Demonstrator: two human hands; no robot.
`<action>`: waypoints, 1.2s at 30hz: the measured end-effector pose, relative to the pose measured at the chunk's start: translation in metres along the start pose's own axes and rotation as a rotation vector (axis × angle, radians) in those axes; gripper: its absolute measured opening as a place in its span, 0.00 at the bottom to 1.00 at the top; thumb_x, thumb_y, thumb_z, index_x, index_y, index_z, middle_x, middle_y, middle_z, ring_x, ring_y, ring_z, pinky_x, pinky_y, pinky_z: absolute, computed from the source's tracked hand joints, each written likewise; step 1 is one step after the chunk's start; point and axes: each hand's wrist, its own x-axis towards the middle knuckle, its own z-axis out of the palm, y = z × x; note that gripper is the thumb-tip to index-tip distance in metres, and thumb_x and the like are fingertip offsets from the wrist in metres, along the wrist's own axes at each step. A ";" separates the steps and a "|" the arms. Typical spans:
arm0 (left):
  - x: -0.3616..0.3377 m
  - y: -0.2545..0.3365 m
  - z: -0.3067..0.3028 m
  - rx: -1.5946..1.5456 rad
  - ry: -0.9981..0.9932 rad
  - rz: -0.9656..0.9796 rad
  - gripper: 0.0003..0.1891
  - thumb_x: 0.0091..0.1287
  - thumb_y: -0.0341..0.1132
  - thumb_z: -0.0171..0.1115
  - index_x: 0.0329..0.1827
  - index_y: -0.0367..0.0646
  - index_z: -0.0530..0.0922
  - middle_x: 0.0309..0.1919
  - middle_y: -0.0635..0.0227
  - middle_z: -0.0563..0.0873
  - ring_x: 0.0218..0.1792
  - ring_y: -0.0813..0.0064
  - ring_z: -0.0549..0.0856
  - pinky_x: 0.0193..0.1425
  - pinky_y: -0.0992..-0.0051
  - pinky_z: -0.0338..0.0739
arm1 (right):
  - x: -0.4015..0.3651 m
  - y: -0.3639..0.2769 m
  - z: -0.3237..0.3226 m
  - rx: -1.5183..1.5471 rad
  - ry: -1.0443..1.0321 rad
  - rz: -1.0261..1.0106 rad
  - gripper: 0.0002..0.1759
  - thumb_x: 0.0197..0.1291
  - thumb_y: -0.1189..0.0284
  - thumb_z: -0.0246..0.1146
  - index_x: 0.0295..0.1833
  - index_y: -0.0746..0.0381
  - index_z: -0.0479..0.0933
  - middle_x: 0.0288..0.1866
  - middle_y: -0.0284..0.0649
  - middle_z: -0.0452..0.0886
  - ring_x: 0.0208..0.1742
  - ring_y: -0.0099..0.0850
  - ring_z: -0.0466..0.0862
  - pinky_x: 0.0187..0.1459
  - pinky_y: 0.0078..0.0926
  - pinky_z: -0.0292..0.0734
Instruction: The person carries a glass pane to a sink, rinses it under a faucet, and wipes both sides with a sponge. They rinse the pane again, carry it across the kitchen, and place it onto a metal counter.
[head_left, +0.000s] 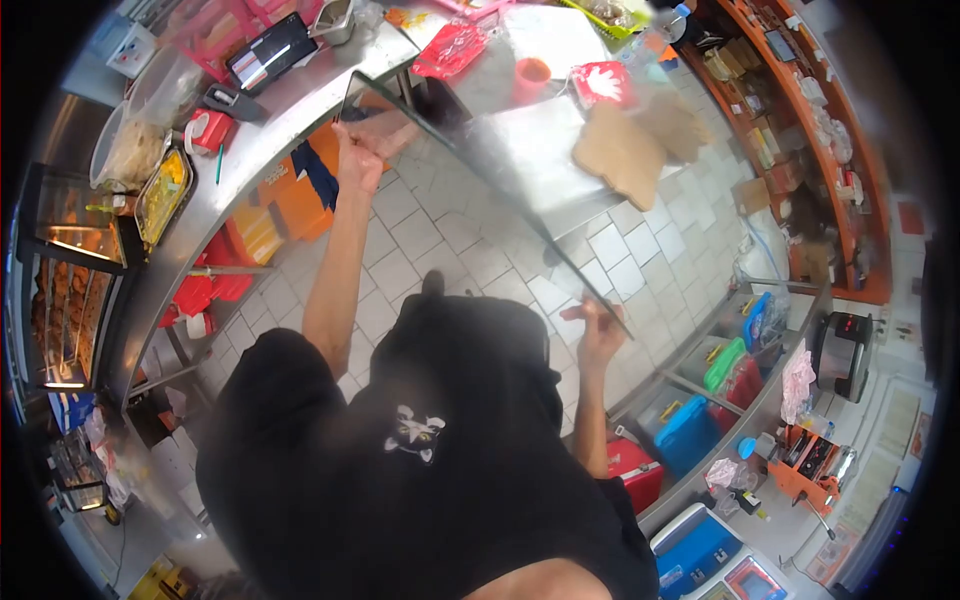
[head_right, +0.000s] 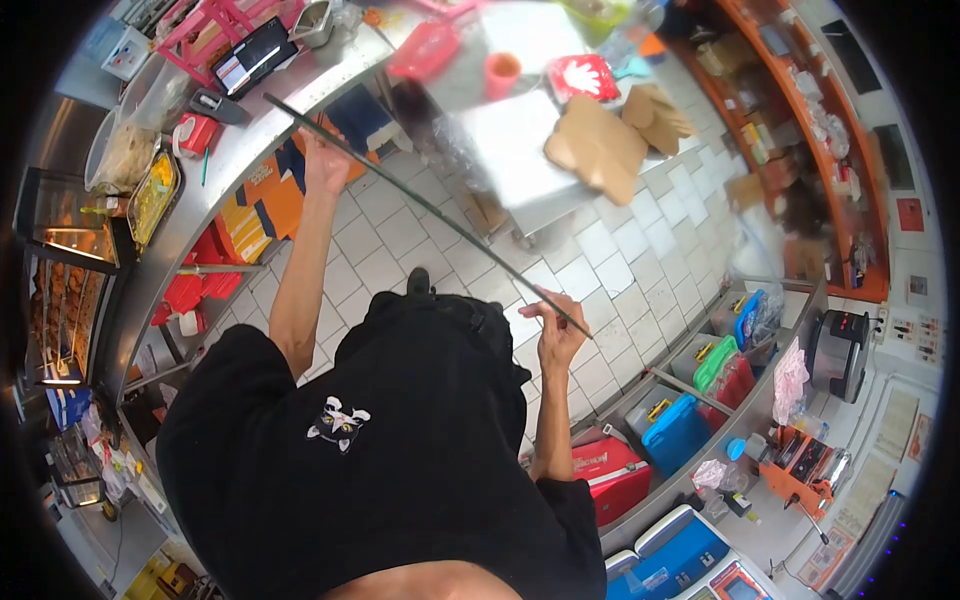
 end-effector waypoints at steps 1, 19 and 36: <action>-0.011 0.001 0.018 0.023 -0.009 -0.003 0.21 0.66 0.61 0.53 0.42 0.53 0.74 0.30 0.77 0.75 0.36 0.75 0.77 0.53 0.66 0.77 | -0.003 0.002 -0.003 -0.027 0.000 0.035 0.03 0.63 0.84 0.57 0.42 0.72 0.72 0.42 0.57 0.82 0.29 0.36 0.86 0.32 0.30 0.84; -0.026 -0.002 -0.017 -0.083 0.002 -0.025 0.17 0.69 0.56 0.53 0.36 0.54 0.77 0.28 0.81 0.79 0.33 0.83 0.77 0.42 0.75 0.73 | -0.015 0.001 -0.005 0.065 -0.028 0.113 0.05 0.63 0.82 0.59 0.42 0.73 0.74 0.40 0.50 0.82 0.31 0.34 0.86 0.34 0.27 0.84; -0.049 0.003 0.019 -0.386 -0.282 -0.261 0.36 0.55 0.70 0.58 0.48 0.44 0.79 0.43 0.64 0.84 0.56 0.55 0.78 0.66 0.48 0.67 | 0.031 -0.097 0.030 0.015 -0.070 0.058 0.05 0.63 0.81 0.61 0.41 0.72 0.73 0.29 0.44 0.80 0.29 0.34 0.86 0.31 0.25 0.83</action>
